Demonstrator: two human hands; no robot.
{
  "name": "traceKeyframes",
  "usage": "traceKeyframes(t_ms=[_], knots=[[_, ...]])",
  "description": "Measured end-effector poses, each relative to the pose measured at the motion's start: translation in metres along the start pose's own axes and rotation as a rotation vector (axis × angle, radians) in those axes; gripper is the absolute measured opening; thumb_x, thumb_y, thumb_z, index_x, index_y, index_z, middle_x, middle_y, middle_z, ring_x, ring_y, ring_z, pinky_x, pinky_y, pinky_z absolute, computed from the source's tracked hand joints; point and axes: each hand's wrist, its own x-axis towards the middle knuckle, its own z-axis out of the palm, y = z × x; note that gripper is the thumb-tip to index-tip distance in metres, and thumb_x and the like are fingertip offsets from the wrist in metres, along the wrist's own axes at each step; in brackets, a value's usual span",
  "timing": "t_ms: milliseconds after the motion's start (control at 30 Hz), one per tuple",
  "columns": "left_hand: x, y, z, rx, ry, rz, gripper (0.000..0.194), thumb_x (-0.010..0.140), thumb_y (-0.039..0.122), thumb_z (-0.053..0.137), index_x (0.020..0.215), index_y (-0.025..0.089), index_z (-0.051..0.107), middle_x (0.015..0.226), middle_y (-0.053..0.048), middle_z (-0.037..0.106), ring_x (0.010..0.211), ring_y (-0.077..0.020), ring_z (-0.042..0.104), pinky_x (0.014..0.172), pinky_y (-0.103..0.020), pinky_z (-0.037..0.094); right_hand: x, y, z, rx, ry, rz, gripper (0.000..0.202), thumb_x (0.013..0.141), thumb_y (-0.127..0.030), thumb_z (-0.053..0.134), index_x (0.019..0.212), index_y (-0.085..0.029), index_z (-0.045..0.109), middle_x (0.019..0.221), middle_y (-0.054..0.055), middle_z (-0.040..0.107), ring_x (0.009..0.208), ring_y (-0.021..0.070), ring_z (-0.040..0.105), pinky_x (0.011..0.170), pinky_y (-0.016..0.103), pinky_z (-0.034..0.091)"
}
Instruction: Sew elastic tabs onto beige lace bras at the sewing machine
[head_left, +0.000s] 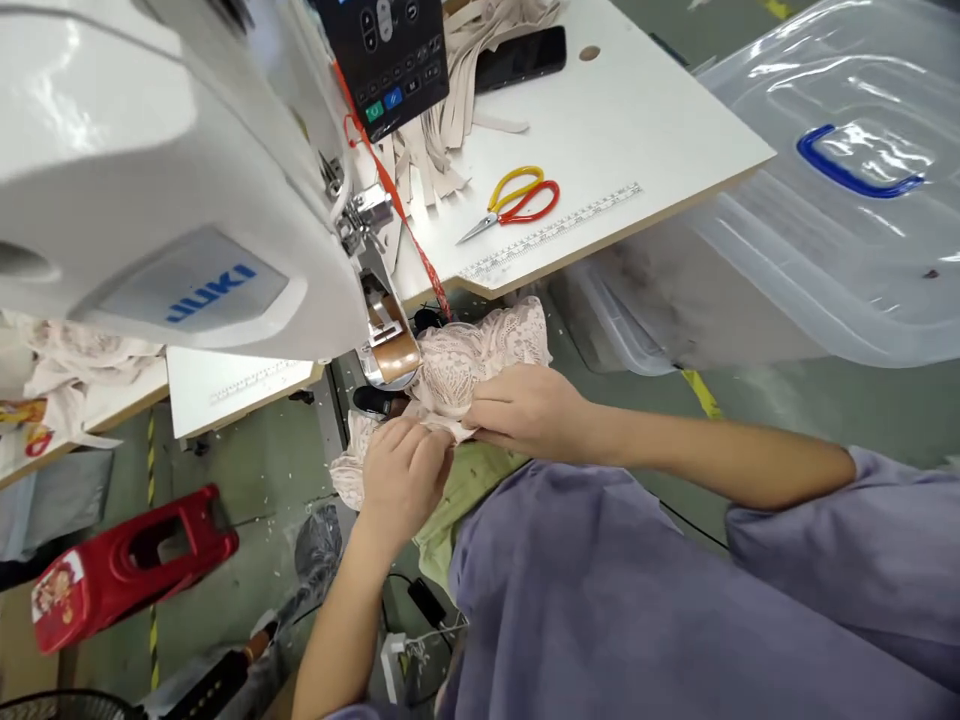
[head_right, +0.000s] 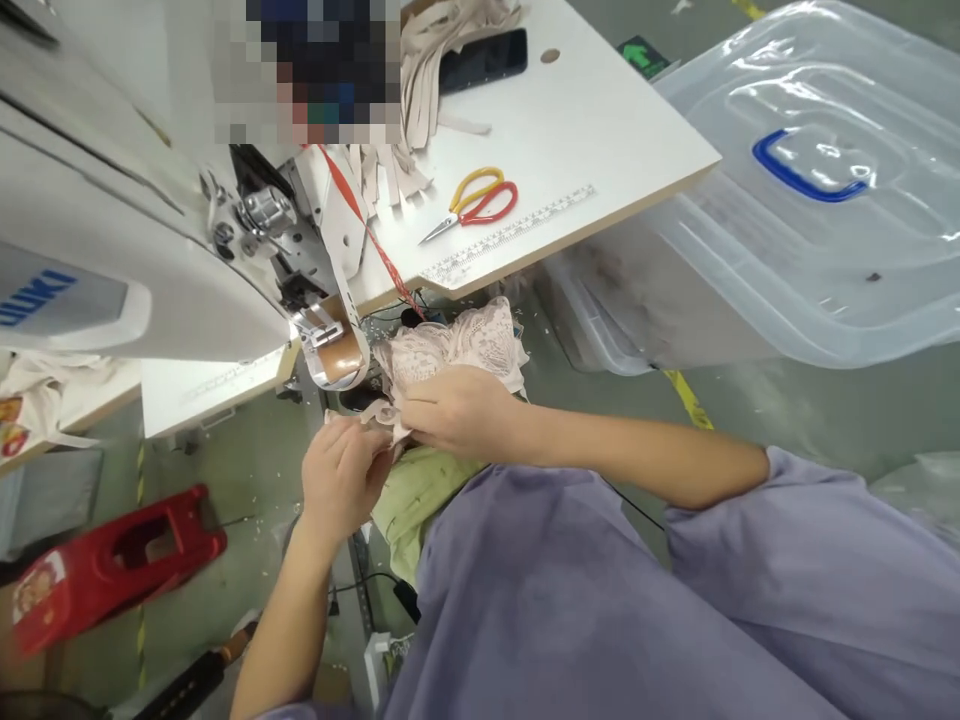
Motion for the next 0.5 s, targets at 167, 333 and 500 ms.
traceKeyframes(t_ms=[167, 333, 500], knots=[[-0.016, 0.004, 0.010, 0.046, 0.274, 0.117, 0.025, 0.081, 0.002, 0.071, 0.090, 0.021, 0.057, 0.062, 0.003, 0.058, 0.063, -0.0149, 0.055, 0.069, -0.031, 0.051, -0.002, -0.004, 0.007, -0.011, 0.156, -0.066, 0.028, 0.097, -0.024, 0.056, 0.072, -0.022, 0.068, 0.061, -0.002, 0.061, 0.059, 0.0126, 0.049, 0.056, 0.032, 0.030], [-0.014, 0.000, 0.003, 0.043, 0.325, 0.120, 0.024, 0.080, 0.002, 0.072, 0.090, 0.021, 0.061, 0.063, 0.003, 0.060, 0.064, -0.0142, 0.057, 0.072, -0.031, 0.054, 0.001, -0.006, 0.009, 0.039, 0.201, -0.086, 0.023, 0.094, -0.022, 0.060, 0.072, -0.023, 0.068, 0.061, -0.004, 0.064, 0.058, 0.0112, 0.051, 0.056, 0.031, 0.030], [-0.028, 0.009, 0.018, -0.102, 0.402, -0.165, 0.036, 0.083, 0.014, 0.074, 0.115, 0.022, 0.059, 0.091, -0.005, 0.064, 0.093, -0.0201, 0.064, 0.087, -0.039, 0.055, 0.003, -0.002, 0.006, 0.554, -0.170, 0.331, 0.019, 0.094, -0.034, 0.060, 0.086, -0.022, 0.072, 0.069, -0.002, 0.066, 0.064, 0.0121, 0.056, 0.059, 0.026, 0.035]])
